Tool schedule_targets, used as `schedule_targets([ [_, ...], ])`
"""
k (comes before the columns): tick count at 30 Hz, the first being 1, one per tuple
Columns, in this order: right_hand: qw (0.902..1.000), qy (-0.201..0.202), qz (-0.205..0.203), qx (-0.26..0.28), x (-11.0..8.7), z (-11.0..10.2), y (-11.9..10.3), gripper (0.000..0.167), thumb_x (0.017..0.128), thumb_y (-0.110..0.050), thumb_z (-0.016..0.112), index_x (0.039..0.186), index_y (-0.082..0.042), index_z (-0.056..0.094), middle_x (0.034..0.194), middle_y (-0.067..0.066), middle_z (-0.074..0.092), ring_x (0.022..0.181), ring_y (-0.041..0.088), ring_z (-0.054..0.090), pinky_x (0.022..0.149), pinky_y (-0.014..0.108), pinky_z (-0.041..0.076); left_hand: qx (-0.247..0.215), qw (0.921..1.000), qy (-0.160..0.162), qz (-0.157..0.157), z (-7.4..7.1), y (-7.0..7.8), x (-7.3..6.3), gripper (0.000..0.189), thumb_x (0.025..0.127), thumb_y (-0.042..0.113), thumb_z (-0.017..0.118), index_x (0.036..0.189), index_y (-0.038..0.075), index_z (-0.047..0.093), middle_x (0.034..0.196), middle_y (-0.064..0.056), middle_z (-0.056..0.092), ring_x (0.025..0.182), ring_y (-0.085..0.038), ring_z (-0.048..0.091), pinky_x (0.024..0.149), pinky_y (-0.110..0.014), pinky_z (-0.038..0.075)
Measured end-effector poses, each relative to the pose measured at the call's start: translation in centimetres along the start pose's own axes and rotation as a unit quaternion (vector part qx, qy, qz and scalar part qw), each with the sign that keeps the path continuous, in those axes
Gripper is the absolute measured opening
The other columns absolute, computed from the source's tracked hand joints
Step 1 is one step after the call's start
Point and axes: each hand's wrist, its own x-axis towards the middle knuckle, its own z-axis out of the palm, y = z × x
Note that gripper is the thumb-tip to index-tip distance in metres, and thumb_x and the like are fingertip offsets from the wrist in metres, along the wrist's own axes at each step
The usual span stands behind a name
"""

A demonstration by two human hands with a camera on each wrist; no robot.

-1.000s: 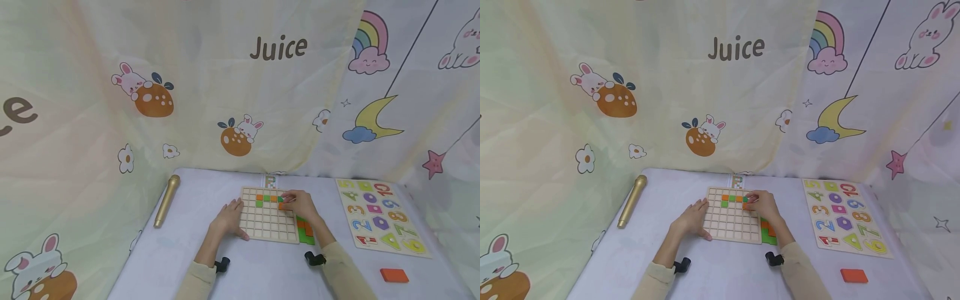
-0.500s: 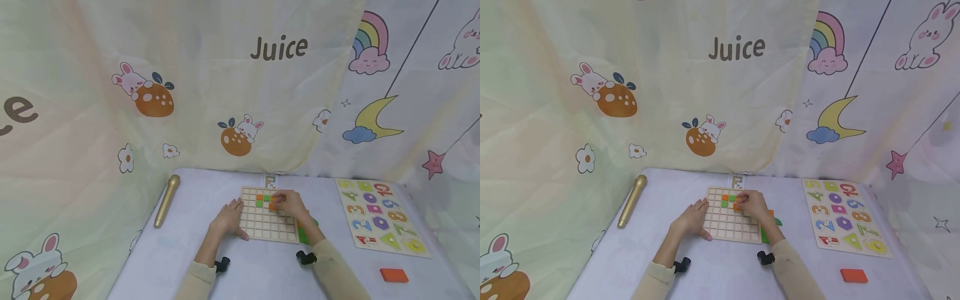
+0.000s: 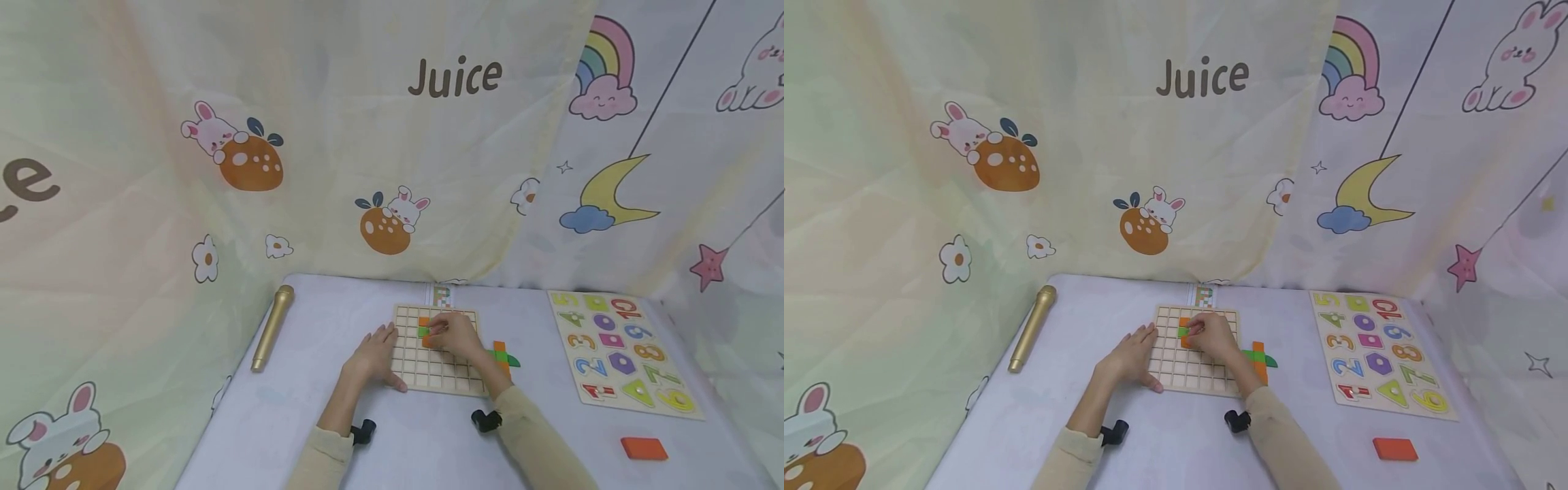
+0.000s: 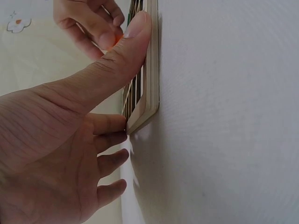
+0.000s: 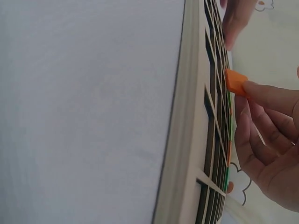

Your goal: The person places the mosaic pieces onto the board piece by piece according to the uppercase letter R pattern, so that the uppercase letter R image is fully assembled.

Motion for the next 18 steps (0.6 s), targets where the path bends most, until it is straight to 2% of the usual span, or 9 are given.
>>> schedule_targets([
  [11,0.9996,-0.016,-0.016,-0.019,0.64,0.9,0.36,0.017,0.085,-0.006,0.086,0.1,-0.012,0.08,0.086,-0.004,0.074,0.079,0.012,0.068,0.071,0.031,0.059,-0.003,1.0,-0.003,0.004,-0.11,0.1,-0.17,0.14,0.056,0.063,0.095,0.162,-0.001,0.03,0.171,-0.017,0.026,0.158,-0.035,0.023,0.128,-0.054,0.024],
  [18,0.9981,-0.028,-0.033,-0.043,0.68,1.09,0.02,0.016,0.086,0.0,0.083,0.097,-0.01,0.079,0.087,-0.004,0.076,0.079,0.009,0.07,0.076,0.033,0.062,-0.01,0.9999,-0.004,0.002,-0.07,0.05,-0.24,0.14,0.057,0.061,0.096,0.163,-0.001,0.029,0.171,-0.016,0.025,0.158,-0.035,0.023,0.128,-0.054,0.023],
])
